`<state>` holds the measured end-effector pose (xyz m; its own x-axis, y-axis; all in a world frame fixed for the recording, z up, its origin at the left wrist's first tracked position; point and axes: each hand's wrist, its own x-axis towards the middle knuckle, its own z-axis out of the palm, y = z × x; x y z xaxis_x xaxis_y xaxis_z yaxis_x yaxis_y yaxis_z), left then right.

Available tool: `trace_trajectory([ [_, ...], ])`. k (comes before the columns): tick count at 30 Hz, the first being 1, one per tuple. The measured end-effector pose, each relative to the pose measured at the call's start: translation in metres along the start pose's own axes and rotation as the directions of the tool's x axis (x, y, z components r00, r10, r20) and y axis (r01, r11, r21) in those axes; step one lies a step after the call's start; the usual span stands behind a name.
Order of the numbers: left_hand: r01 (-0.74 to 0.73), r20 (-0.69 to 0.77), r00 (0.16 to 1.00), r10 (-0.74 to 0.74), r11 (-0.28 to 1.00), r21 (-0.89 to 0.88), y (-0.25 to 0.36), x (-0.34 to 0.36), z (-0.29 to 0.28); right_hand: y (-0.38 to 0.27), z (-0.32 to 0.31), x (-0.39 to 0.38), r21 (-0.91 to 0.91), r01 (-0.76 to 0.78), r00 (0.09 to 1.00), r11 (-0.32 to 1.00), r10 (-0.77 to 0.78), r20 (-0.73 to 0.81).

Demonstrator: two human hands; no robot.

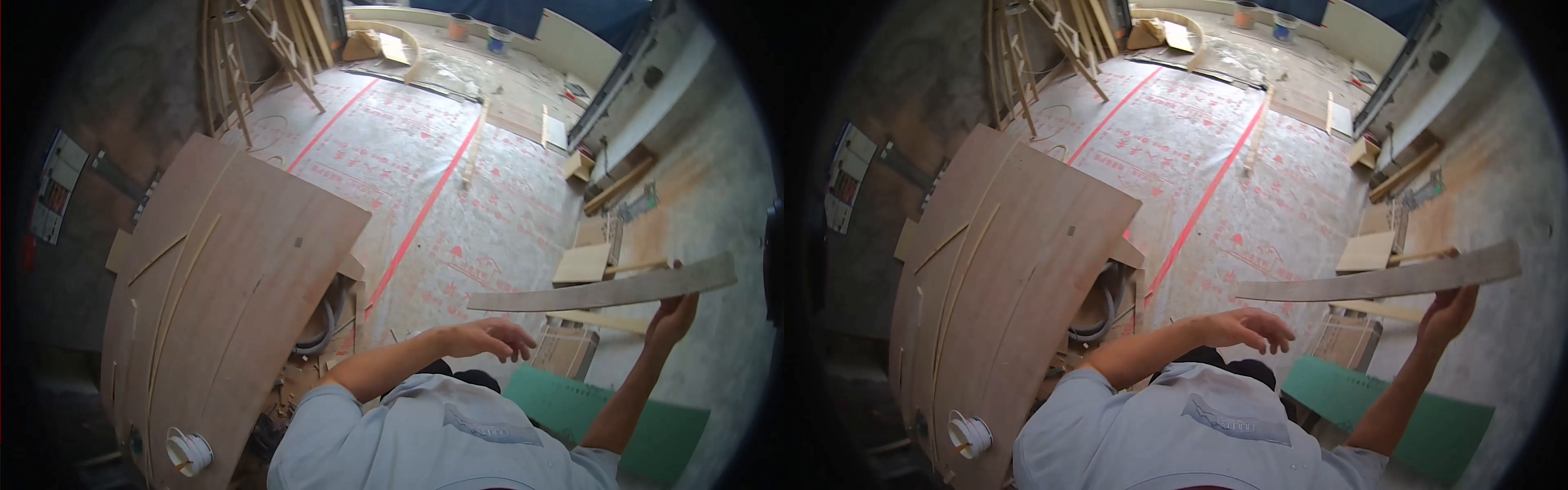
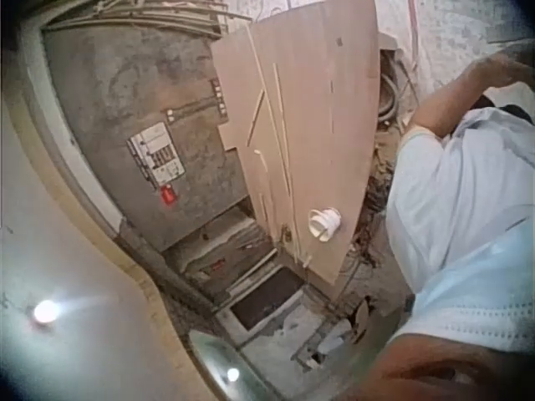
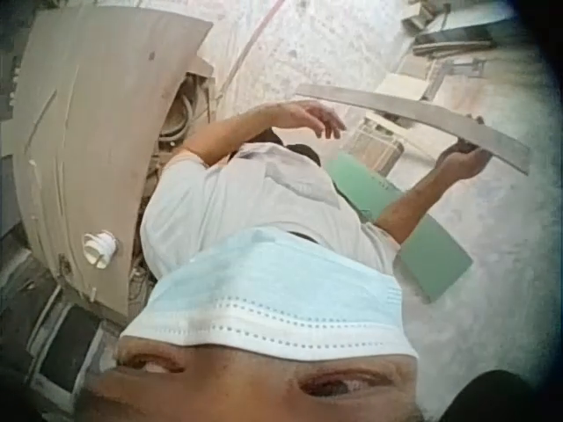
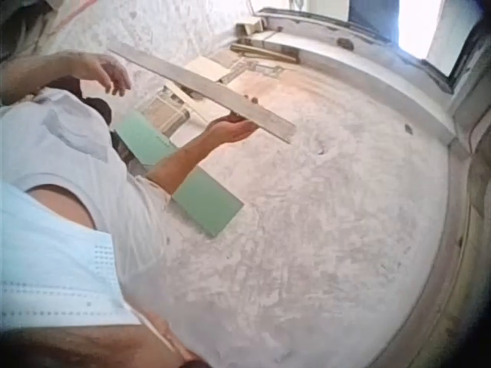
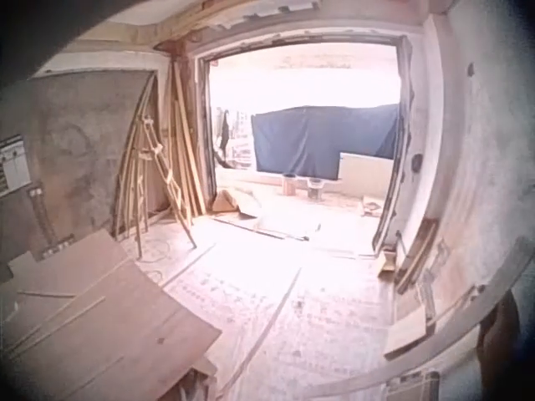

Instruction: Measuring, cutting, applying glue, and nailing wooden strips to a structure during renovation.

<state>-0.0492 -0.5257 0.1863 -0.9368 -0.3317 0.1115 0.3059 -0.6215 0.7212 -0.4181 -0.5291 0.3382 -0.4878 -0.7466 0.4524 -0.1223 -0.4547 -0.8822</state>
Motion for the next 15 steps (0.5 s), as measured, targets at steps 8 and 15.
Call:
trace_trajectory([
  [8, 0.008, -0.044, 0.999, -0.005, 0.997, 0.075, 0.165, 0.094, -0.158, 0.085, 0.127, 0.164, 0.275, 0.04, 0.982, 0.96, 0.013, -0.189],
  [15, -0.582, -0.386, 0.731, 0.563, 0.809, 0.081, 0.331, 0.142, -0.304, 0.304, 0.313, 0.316, 0.716, -0.305, 0.951, 0.628, 0.159, 0.266],
])
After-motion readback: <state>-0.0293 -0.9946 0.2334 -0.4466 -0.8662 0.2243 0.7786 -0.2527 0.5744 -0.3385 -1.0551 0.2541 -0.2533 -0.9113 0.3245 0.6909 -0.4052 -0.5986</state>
